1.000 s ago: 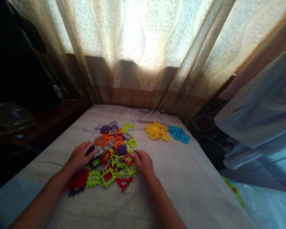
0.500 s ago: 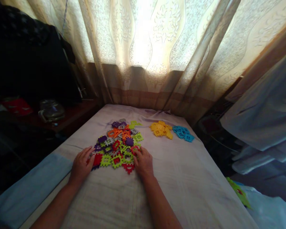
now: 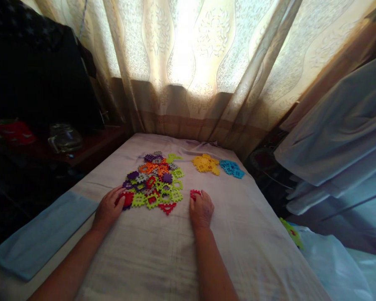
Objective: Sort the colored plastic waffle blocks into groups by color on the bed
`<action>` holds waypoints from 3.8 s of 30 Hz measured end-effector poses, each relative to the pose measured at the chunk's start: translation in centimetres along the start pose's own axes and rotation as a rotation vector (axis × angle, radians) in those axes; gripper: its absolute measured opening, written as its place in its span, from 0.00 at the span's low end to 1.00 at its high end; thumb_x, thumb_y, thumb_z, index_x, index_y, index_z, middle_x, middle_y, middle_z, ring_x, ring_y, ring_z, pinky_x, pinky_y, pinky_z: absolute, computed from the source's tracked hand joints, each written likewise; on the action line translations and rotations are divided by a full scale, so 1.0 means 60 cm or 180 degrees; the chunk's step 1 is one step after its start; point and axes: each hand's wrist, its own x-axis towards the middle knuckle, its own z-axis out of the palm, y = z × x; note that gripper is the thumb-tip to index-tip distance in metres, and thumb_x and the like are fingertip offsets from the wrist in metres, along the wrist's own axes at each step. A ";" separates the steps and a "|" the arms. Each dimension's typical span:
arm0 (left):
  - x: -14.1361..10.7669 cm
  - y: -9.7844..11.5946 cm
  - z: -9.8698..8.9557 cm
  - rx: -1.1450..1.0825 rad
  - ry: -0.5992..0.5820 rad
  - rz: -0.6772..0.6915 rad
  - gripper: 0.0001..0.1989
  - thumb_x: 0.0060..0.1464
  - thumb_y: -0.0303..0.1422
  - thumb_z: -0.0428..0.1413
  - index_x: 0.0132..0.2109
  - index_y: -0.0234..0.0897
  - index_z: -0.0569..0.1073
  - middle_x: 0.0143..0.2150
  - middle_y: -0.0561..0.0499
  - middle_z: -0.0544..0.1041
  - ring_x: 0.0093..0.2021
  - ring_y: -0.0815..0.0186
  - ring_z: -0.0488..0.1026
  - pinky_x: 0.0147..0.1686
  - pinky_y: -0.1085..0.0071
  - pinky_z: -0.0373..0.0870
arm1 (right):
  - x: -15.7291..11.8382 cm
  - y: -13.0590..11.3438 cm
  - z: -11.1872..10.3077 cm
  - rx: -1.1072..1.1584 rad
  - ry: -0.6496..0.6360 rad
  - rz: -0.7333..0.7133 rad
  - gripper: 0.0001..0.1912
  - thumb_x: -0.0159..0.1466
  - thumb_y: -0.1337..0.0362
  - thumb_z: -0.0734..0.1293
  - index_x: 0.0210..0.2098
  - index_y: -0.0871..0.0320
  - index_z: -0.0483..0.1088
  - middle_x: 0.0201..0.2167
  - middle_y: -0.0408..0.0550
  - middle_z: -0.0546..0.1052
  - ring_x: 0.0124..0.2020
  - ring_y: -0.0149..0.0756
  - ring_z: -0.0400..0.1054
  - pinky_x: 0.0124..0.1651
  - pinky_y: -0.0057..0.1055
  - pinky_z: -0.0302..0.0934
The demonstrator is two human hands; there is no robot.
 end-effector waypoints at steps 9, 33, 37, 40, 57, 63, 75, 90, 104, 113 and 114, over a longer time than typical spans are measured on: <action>0.009 -0.003 -0.003 -0.0074 -0.0090 -0.0063 0.21 0.58 0.39 0.44 0.50 0.37 0.74 0.54 0.43 0.76 0.55 0.57 0.71 0.59 0.58 0.65 | -0.009 -0.021 -0.020 0.0603 -0.0068 -0.0447 0.13 0.63 0.68 0.59 0.38 0.56 0.76 0.46 0.53 0.76 0.48 0.42 0.67 0.54 0.41 0.59; 0.013 -0.011 0.007 0.0006 -0.0153 0.0093 0.22 0.57 0.42 0.44 0.50 0.36 0.74 0.53 0.43 0.77 0.53 0.53 0.72 0.56 0.56 0.65 | 0.014 -0.006 -0.029 0.0523 -0.0063 -0.0249 0.17 0.62 0.49 0.64 0.37 0.58 0.71 0.34 0.51 0.75 0.36 0.39 0.68 0.42 0.34 0.59; 0.013 -0.012 0.008 0.0025 -0.0144 0.0126 0.23 0.57 0.42 0.44 0.51 0.35 0.74 0.53 0.42 0.77 0.53 0.53 0.73 0.56 0.55 0.65 | 0.027 0.020 -0.028 -0.0086 -0.0257 0.0526 0.23 0.62 0.45 0.63 0.38 0.60 0.72 0.35 0.54 0.76 0.37 0.42 0.68 0.41 0.36 0.57; 0.012 -0.015 0.010 0.0034 -0.0130 0.0107 0.23 0.57 0.42 0.44 0.51 0.36 0.74 0.53 0.42 0.77 0.52 0.53 0.73 0.55 0.54 0.66 | 0.025 0.011 -0.031 -0.0297 -0.0542 0.0581 0.24 0.61 0.48 0.66 0.48 0.60 0.71 0.44 0.56 0.75 0.46 0.45 0.67 0.47 0.37 0.56; 0.012 -0.019 0.007 -0.0361 0.0113 -0.0051 0.20 0.57 0.40 0.46 0.48 0.37 0.75 0.54 0.44 0.76 0.54 0.56 0.73 0.57 0.58 0.68 | 0.022 0.009 -0.033 -0.0629 -0.0626 0.0641 0.20 0.65 0.60 0.62 0.55 0.56 0.70 0.56 0.57 0.71 0.56 0.48 0.63 0.52 0.44 0.55; 0.023 -0.044 -0.016 -0.0271 0.0138 -0.0279 0.22 0.55 0.41 0.47 0.50 0.35 0.75 0.54 0.41 0.76 0.55 0.55 0.72 0.57 0.58 0.67 | 0.012 0.020 -0.011 -0.0227 -0.0073 -0.0009 0.18 0.63 0.62 0.61 0.50 0.58 0.73 0.54 0.58 0.72 0.55 0.47 0.64 0.54 0.44 0.56; -0.003 -0.015 -0.039 0.0684 -0.1202 -0.0055 0.34 0.47 0.46 0.61 0.60 0.41 0.69 0.68 0.40 0.61 0.69 0.46 0.53 0.65 0.43 0.46 | 0.010 0.035 0.008 0.0142 0.0299 -0.0722 0.18 0.63 0.61 0.58 0.43 0.60 0.76 0.47 0.57 0.76 0.48 0.45 0.68 0.50 0.43 0.62; -0.023 0.051 -0.012 -0.0357 -0.1023 0.0733 0.23 0.52 0.48 0.58 0.53 0.43 0.72 0.63 0.44 0.68 0.67 0.51 0.57 0.66 0.42 0.45 | -0.032 -0.124 -0.028 0.1036 -0.0121 -0.2001 0.18 0.65 0.63 0.64 0.54 0.54 0.70 0.44 0.51 0.77 0.46 0.40 0.68 0.50 0.38 0.63; -0.034 0.038 0.024 0.0064 -0.0883 0.1313 0.29 0.60 0.46 0.51 0.66 0.49 0.60 0.65 0.46 0.67 0.67 0.50 0.58 0.64 0.41 0.48 | 0.026 0.011 -0.019 0.0970 0.0107 0.0460 0.25 0.64 0.53 0.58 0.52 0.61 0.72 0.31 0.50 0.79 0.30 0.37 0.72 0.36 0.31 0.64; -0.032 0.067 0.013 0.0181 -0.1071 0.1512 0.21 0.59 0.44 0.52 0.58 0.51 0.71 0.67 0.46 0.63 0.68 0.47 0.54 0.63 0.37 0.46 | 0.036 0.075 -0.031 0.0074 0.0235 0.0947 0.26 0.64 0.53 0.56 0.48 0.64 0.74 0.41 0.60 0.76 0.40 0.44 0.68 0.44 0.38 0.61; -0.032 0.068 0.012 0.0176 -0.1051 0.1493 0.20 0.59 0.44 0.52 0.57 0.50 0.72 0.67 0.45 0.64 0.68 0.47 0.55 0.63 0.37 0.47 | 0.036 0.071 -0.032 0.0007 0.0330 0.0844 0.25 0.64 0.54 0.57 0.48 0.64 0.75 0.41 0.61 0.75 0.41 0.45 0.67 0.45 0.39 0.61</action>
